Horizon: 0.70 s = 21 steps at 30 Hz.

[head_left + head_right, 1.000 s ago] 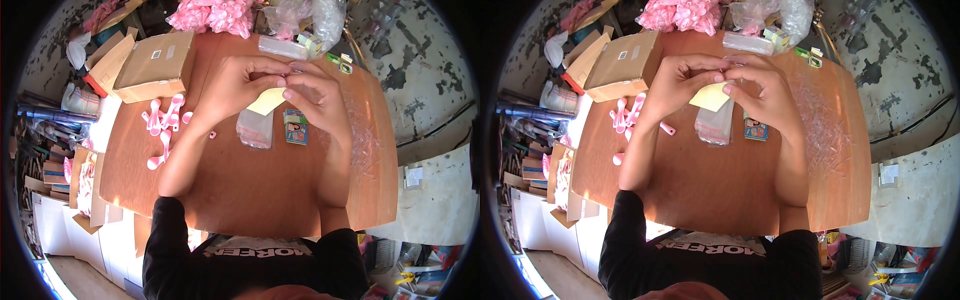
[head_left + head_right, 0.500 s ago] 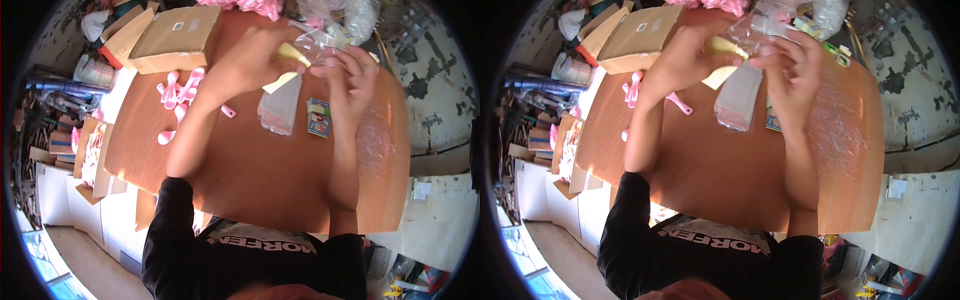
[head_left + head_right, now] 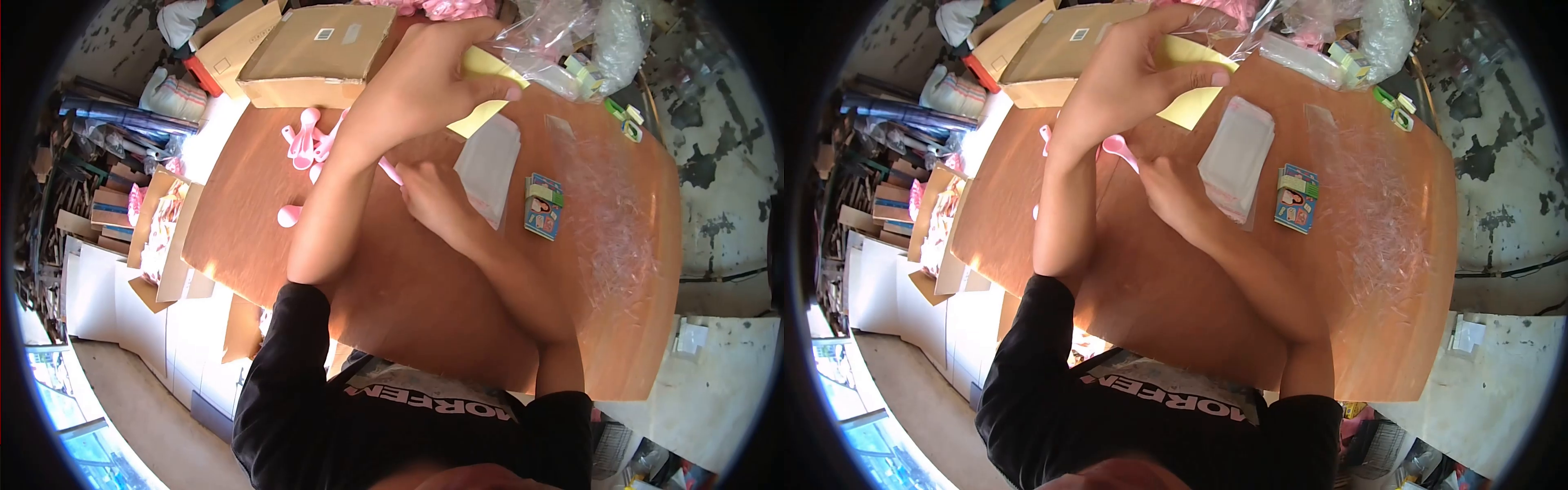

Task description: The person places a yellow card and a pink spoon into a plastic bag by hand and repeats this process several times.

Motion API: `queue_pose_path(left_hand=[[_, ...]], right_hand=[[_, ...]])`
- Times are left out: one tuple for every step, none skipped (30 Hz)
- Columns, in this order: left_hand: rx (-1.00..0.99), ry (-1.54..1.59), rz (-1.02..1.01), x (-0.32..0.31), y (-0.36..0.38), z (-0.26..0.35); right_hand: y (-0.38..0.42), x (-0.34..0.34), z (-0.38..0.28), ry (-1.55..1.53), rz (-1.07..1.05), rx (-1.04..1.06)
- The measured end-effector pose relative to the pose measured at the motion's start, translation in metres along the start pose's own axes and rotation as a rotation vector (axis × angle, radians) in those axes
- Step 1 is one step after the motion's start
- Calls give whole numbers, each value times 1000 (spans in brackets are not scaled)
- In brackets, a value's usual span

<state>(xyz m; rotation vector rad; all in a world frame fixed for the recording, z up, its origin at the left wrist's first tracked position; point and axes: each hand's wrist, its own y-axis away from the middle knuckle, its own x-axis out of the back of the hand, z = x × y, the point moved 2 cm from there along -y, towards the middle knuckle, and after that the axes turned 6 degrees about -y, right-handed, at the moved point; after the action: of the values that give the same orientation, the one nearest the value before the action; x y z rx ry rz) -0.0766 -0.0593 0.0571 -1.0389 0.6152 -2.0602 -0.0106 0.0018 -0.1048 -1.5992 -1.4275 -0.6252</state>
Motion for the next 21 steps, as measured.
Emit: queue_pose_path(left_hand=[[7,-43,6,-1,0,-3],[13,-85,13,-1,-1,-4],[4,-81,18,1,-2,0],[108,-104,-45,4,-2,5],[209,-127,-106,6,-3,6],[199,-123,-99,7,-4,5],[172,-126,-75,6,-4,0],[143,-129,-54,3,-3,-4],[130,-118,-28,1,-2,-7],[117,-116,-26,-1,-3,-9],[112,-131,-49,-2,-4,-11],[108,-145,-72,-5,-5,-13],[115,-127,-70,-8,-5,-15],[104,-124,-69,-10,-5,-14],[88,-116,-106,-13,-4,-11],[72,-108,-144,-16,-5,-8],[92,-74,-210,-20,-6,-7],[83,-70,-218,-24,-6,-5],[38,-57,-267,-30,-5,-4],[-6,-46,-316,-34,-4,-2],[-23,19,-336,-37,-3,4]], right_hand=[[0,3,-3,11,9,-4],[1,8,-4,22,19,-7],[2,14,-3,32,24,-7],[5,25,0,-44,128,-4],[8,38,4,-118,234,3],[10,57,7,-210,263,-48],[12,78,11,-273,340,-20],[13,97,21,-267,425,32],[21,121,21,-482,385,-122],[28,145,23,-490,427,-119],[36,167,28,-501,513,-83],[45,190,24,-559,592,-42],[57,209,25,-494,722,5],[67,221,23,-486,896,13],[75,229,22,-477,1071,19],[79,234,23,-469,1079,18],[83,239,24,-448,1163,82],[88,243,22,-426,1246,145],[89,244,18,-414,1262,132],[89,242,14,-408,1274,127],[87,241,11,-381,1229,95]])
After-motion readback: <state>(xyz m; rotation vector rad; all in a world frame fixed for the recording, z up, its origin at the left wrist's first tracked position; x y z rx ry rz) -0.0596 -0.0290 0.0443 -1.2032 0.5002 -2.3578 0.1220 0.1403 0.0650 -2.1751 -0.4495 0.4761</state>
